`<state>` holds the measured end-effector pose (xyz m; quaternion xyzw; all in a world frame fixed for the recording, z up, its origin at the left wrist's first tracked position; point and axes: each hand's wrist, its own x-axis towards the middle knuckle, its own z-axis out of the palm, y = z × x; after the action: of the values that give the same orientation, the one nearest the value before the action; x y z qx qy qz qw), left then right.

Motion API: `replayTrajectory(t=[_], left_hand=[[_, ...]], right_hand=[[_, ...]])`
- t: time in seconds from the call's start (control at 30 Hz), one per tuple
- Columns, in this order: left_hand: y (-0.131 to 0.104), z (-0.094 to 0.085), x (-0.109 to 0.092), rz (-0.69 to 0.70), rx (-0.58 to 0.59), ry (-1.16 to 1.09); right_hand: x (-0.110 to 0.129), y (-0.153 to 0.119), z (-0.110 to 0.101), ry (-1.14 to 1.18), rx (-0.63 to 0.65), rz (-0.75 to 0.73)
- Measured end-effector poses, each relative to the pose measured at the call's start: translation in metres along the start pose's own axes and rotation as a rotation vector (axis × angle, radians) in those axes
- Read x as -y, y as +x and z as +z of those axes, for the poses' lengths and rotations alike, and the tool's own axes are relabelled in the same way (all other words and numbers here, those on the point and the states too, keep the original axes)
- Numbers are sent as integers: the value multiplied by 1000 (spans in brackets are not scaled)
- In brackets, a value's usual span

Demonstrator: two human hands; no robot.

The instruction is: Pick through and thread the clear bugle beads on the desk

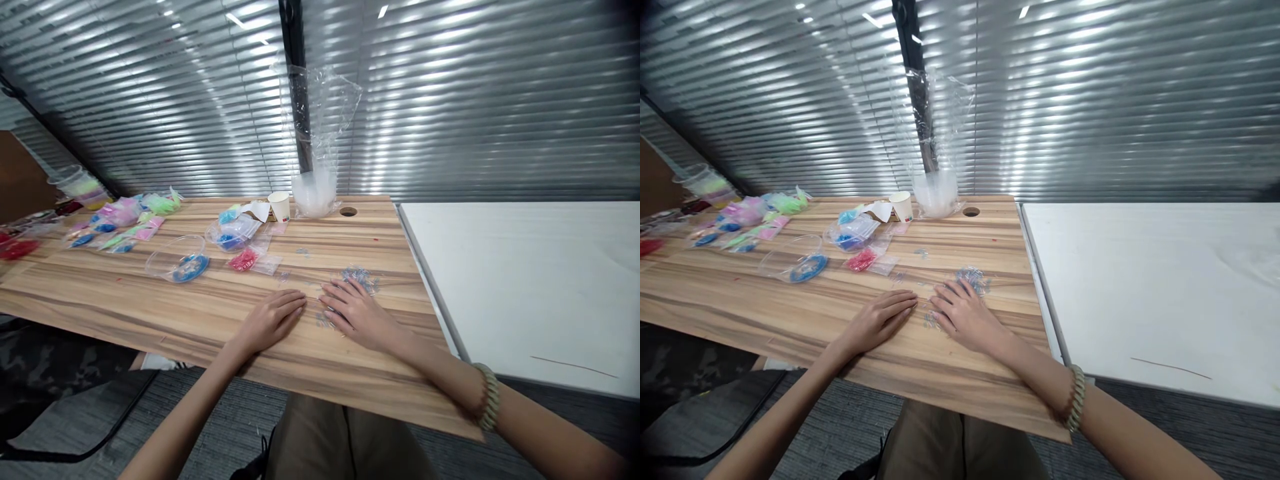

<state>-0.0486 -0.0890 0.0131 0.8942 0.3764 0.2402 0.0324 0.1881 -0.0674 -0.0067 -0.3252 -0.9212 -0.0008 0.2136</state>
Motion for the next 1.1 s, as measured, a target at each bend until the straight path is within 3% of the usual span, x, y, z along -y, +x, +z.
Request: replayTrajectory(t=[1.1], left_hand=[[0, 0, 1, -4, -9, -8]], right_hand=[[-1, 0, 1, 13, -25, -5]])
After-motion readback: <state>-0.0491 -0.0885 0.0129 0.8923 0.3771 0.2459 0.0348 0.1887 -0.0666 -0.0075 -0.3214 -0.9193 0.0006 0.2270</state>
